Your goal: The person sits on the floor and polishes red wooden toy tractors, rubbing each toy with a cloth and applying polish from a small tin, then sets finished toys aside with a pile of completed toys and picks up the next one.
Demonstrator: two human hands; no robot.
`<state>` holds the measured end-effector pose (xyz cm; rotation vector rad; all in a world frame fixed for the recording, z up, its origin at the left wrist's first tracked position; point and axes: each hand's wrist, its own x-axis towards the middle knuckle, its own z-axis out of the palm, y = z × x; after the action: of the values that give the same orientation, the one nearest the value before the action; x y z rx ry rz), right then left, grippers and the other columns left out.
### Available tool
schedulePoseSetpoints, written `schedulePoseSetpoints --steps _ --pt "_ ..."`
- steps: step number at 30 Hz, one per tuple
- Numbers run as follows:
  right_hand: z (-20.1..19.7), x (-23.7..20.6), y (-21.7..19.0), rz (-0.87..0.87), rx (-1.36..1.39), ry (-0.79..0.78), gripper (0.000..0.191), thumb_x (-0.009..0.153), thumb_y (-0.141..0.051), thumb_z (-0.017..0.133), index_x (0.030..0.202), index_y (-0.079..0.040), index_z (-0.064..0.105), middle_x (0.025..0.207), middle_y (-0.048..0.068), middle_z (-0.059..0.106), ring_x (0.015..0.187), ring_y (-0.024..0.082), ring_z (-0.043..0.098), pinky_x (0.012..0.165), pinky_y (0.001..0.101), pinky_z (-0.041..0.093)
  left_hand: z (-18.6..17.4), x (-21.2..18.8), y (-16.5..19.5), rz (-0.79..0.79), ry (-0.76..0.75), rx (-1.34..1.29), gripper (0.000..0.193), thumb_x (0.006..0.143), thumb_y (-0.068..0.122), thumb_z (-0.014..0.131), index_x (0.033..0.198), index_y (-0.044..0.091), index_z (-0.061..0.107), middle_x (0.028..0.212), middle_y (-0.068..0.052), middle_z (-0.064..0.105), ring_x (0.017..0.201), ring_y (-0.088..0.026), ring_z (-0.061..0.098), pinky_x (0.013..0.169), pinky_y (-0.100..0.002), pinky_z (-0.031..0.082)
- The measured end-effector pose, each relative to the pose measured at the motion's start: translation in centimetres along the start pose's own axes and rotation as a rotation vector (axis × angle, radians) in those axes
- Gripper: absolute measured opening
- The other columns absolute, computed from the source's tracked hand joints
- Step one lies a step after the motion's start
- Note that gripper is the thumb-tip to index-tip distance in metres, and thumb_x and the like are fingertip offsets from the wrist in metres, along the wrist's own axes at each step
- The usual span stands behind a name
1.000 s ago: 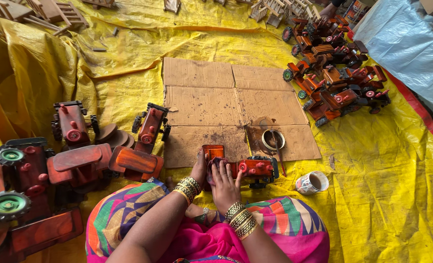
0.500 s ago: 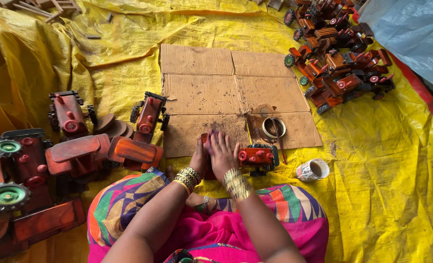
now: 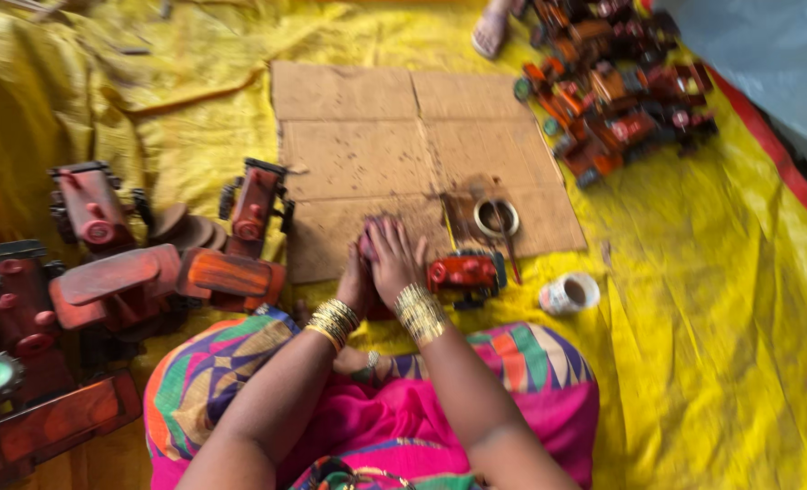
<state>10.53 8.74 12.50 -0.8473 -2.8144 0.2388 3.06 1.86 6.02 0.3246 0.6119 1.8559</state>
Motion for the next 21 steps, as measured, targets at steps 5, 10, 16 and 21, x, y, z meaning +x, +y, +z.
schedulePoseSetpoints --steps 5,10,16,21 --pt "0.1 -1.7 0.1 -0.018 0.027 0.020 0.070 0.099 -0.030 0.054 0.162 -0.021 0.027 0.170 0.012 0.019 0.156 0.035 0.017 0.119 0.0699 0.001 -0.2 -0.7 0.0 -0.077 -0.029 -0.072 0.093 0.095 0.076 0.028 0.162 0.011 0.028 0.164 -0.013 0.038 0.148 -0.029 0.039 0.123 -0.041 0.027" --pt "-1.2 -8.6 0.1 -0.073 0.004 -0.038 0.071 0.095 -0.029 0.057 0.162 -0.022 0.031 0.170 0.011 0.023 0.158 0.034 0.019 0.120 0.0693 0.002 -0.7 -0.7 0.0 -0.171 0.222 0.098 0.101 0.091 0.081 0.026 0.156 0.004 0.031 0.156 -0.019 0.050 0.141 -0.029 0.052 0.118 -0.042 0.039" --pt "-0.6 -7.5 0.4 -0.075 -0.020 -0.028 0.067 0.098 -0.032 0.055 0.160 -0.022 0.032 0.169 0.010 0.025 0.157 0.032 0.021 0.119 0.0716 0.002 0.0 -1.0 0.4 -0.098 0.123 0.132 0.108 0.091 0.083 0.027 0.155 -0.003 0.039 0.152 -0.021 0.052 0.138 -0.031 0.054 0.116 -0.044 0.041" --pt "0.0 0.8 0.6 0.024 -0.036 -0.001 0.066 0.103 -0.035 0.049 0.162 -0.021 0.024 0.170 0.011 0.018 0.155 0.032 0.018 0.119 0.0725 -0.001 0.8 -0.8 0.6 0.009 0.039 0.057 0.099 0.091 0.078 0.034 0.160 0.007 0.028 0.163 -0.013 0.038 0.149 -0.027 0.039 0.123 -0.042 0.029"
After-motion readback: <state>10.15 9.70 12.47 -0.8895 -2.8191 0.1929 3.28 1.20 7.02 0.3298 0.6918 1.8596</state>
